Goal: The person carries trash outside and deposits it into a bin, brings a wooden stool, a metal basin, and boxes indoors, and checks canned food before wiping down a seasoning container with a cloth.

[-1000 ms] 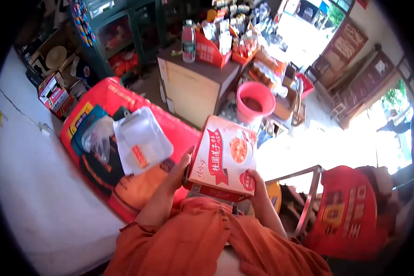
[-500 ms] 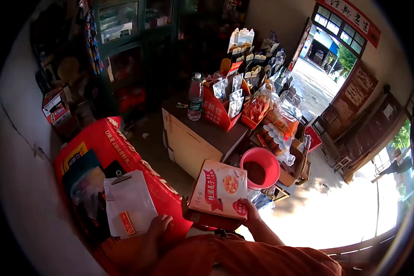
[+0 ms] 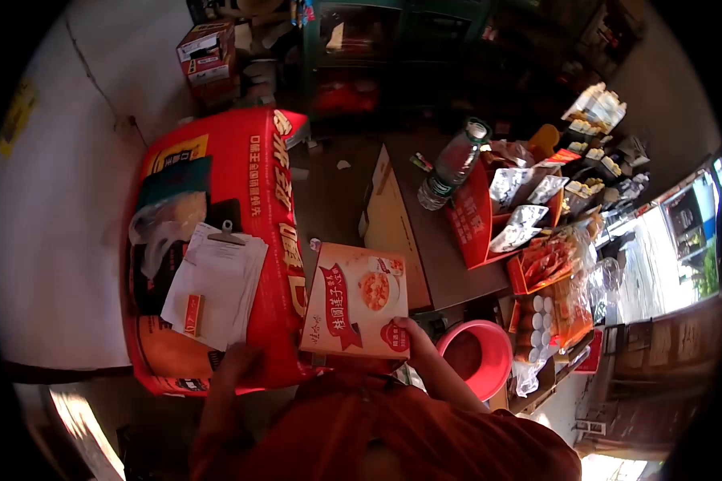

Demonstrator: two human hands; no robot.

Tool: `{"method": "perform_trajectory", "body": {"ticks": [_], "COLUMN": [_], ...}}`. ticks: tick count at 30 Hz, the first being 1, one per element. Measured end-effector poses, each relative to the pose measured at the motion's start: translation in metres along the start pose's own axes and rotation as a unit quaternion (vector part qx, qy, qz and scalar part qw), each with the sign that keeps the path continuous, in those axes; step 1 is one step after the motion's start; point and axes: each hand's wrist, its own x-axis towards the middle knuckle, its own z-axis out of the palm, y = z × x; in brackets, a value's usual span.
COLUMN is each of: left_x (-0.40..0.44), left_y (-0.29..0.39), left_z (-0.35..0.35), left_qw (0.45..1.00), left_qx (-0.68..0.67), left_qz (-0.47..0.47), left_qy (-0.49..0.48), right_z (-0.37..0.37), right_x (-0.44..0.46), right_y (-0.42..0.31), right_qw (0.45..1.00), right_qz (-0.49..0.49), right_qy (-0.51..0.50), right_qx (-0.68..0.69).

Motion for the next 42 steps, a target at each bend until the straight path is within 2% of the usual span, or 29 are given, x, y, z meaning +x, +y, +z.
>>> {"method": "perform_trajectory", "body": {"ticks": [2,4,6,8,10,12,14,16,17,18,21,23,25,26,27,29,31,32,34,35,37,42], "left_x": [0.000,0.000,-0.004,0.006,0.009,0.003,-0.003,-0.011,-0.017,-0.026,-0.037,-0.030,-0.018,-0.007,0.009,0.061,0.125,0.150,0.234,0.249,0.263,0.238], "left_y": [0.001,0.002,0.009,0.007,-0.003,0.011,0.021,0.036,0.053,0.078,0.143,0.176,0.212,0.234,0.253,0.273,0.283,0.290,0.271,0.278,0.283,0.282], "left_z": [0.000,-0.006,-0.004,-0.006,0.004,-0.012,-0.011,-0.011,-0.015,-0.023,-0.050,-0.076,-0.113,-0.133,-0.156,-0.198,-0.233,-0.245,-0.259,-0.271,-0.283,-0.281], "left_qw": [0.998,0.993,0.985,0.990,0.982,0.989,0.984,0.992,0.991,0.983,0.904,0.852,0.818,0.820,0.798,0.755,0.793,0.877,0.807,0.803,0.834,0.863], "left_qx": [-0.053,-0.114,-0.154,-0.116,-0.174,-0.125,-0.133,-0.111,-0.117,-0.178,-0.384,-0.434,-0.408,-0.312,-0.184,0.025,0.183,0.222,0.159,0.160,0.178,0.184], "left_qz": [0.000,-0.026,-0.078,-0.073,-0.069,-0.076,-0.114,-0.028,-0.031,0.032,0.182,0.260,0.333,0.348,0.382,0.350,0.233,0.082,0.148,0.135,0.082,0.049], "left_qy": [0.018,-0.014,-0.004,-0.007,-0.001,-0.020,-0.026,-0.053,-0.049,-0.025,0.052,0.136,0.233,0.330,0.428,0.554,0.532,0.418,0.549,0.558,0.516,0.469], "right_z": [0.015,0.014,0.030,0.034,0.048,0.110,0.129,0.157,0.177,0.200,0.248,0.274,0.303,0.321,0.331,0.350,0.366,0.370,0.369,0.373,0.375,0.381], "right_x": [0.022,0.051,0.067,0.093,0.109,0.106,0.135,0.166,0.175,0.181,0.217,0.246,0.271,0.276,0.291,0.325,0.342,0.347,0.369,0.370,0.379,0.408], "right_y": [-0.017,-0.028,-0.052,-0.065,-0.089,-0.119,-0.129,-0.140,-0.148,-0.157,-0.170,-0.175,-0.181,-0.184,-0.183,-0.181,-0.181,-0.179,-0.173,-0.176,-0.184,-0.192], "right_qw": [0.999,0.998,0.995,0.997,0.997,0.995,0.998,0.997,0.995,0.993,0.984,0.976,0.957,0.946,0.940,0.933,0.924,0.923,0.917,0.915,0.895,0.871], "right_qz": [0.020,0.053,0.088,0.059,0.066,0.103,0.052,0.048,0.059,0.070,0.066,0.082,0.126,0.144,0.158,0.179,0.221,0.235,0.263,0.282,0.348,0.374], "right_qy": [0.037,-0.015,-0.039,0.021,0.000,-0.005,-0.009,-0.063,-0.080,-0.099,-0.163,-0.200,-0.259,-0.289,-0.300,-0.311,-0.308,-0.301,-0.289,-0.276,-0.266,-0.274], "right_qx": [-0.006,-0.001,-0.006,-0.032,-0.033,-0.006,-0.032,-0.009,-0.004,0.000,-0.016,-0.017,-0.023,-0.027,-0.031,-0.031,-0.050,-0.056,-0.083,-0.091,-0.089,-0.164]}}
